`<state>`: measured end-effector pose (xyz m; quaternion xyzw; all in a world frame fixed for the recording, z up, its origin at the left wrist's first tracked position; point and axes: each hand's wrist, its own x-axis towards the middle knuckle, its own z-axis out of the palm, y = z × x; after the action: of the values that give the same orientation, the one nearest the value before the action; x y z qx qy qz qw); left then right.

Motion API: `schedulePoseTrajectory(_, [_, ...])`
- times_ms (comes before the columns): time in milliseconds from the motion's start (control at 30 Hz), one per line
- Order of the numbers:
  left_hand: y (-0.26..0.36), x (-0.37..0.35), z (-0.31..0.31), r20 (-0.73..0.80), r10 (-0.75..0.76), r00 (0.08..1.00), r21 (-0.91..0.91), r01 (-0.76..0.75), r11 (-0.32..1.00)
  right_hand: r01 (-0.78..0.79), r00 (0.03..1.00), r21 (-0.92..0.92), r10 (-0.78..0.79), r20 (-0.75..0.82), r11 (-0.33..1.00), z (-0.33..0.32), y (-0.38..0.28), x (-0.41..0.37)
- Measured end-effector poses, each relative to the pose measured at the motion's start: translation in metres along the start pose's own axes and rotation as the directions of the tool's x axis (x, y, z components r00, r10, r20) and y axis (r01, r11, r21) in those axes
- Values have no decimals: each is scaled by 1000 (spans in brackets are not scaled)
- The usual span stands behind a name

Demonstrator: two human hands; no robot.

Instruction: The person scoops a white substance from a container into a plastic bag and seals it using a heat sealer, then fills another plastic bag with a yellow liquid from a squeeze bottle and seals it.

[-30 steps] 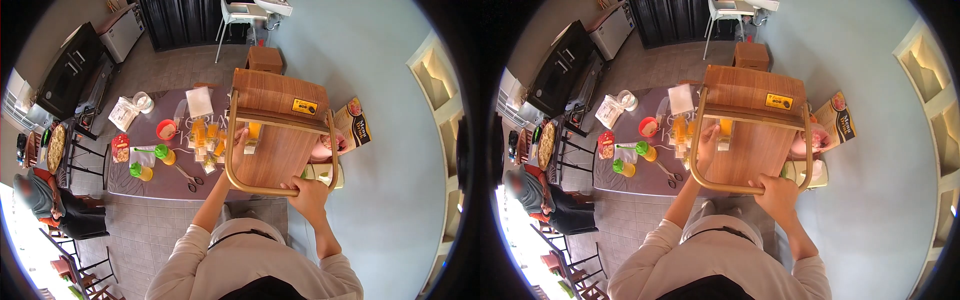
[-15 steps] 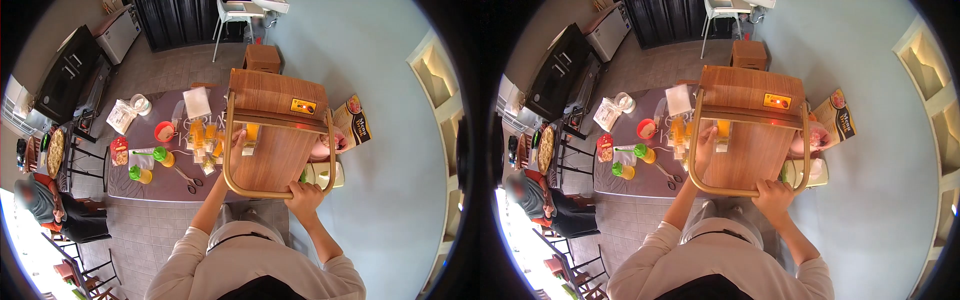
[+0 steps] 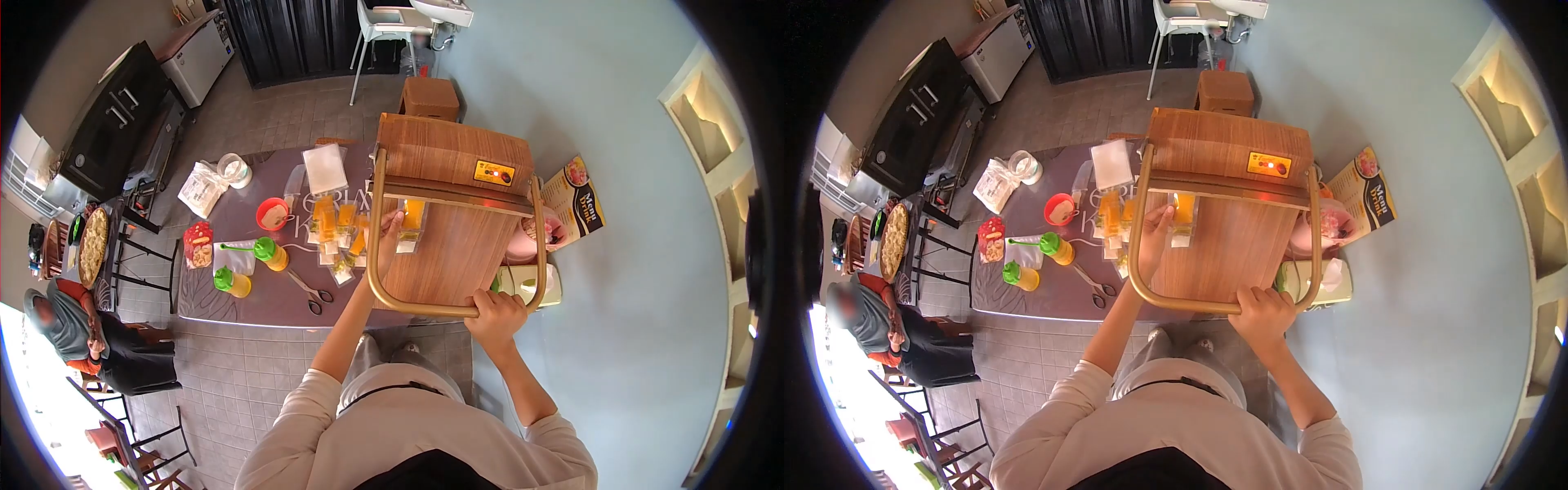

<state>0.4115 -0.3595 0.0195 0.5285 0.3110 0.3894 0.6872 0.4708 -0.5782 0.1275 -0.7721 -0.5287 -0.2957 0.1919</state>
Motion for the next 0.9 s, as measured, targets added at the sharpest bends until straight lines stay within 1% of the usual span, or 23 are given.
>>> schedulePoseTrajectory(67, [-4,2,0,-2,-5,1000,7,5,1000,-4,1000,14,4,-4,1000,0,0,1])
schedulePoseTrajectory(133, [-6,4,0,-37,43,998,74,-41,996,-5,1000,16,5,0,1000,1,1,-1])
schedulePoseTrajectory(267, [-3,0,0,-49,33,998,27,-32,999,-9,1000,25,8,5,1000,1,0,-1])
schedulePoseTrajectory(367, [-7,2,-2,-14,0,1000,17,0,1000,-13,1000,31,13,9,999,1,0,-1])
schedulePoseTrajectory(433, [-4,1,-2,-11,16,1000,66,-15,998,-10,1000,23,9,20,1000,0,0,-1])
schedulePoseTrajectory(567, [1,-2,-1,-26,10,1000,64,-8,998,-8,1000,0,8,28,1000,0,1,-2])
schedulePoseTrajectory(633, [-1,0,-3,-4,-23,1000,83,23,996,-9,1000,6,9,25,1000,0,0,-1])
schedulePoseTrajectory(767, [5,-3,1,-33,-1,999,91,4,996,-11,1000,28,10,15,1000,-1,0,0])
schedulePoseTrajectory(900, [6,-4,2,-40,20,999,80,-16,997,-6,1000,5,6,23,1000,0,0,-2])
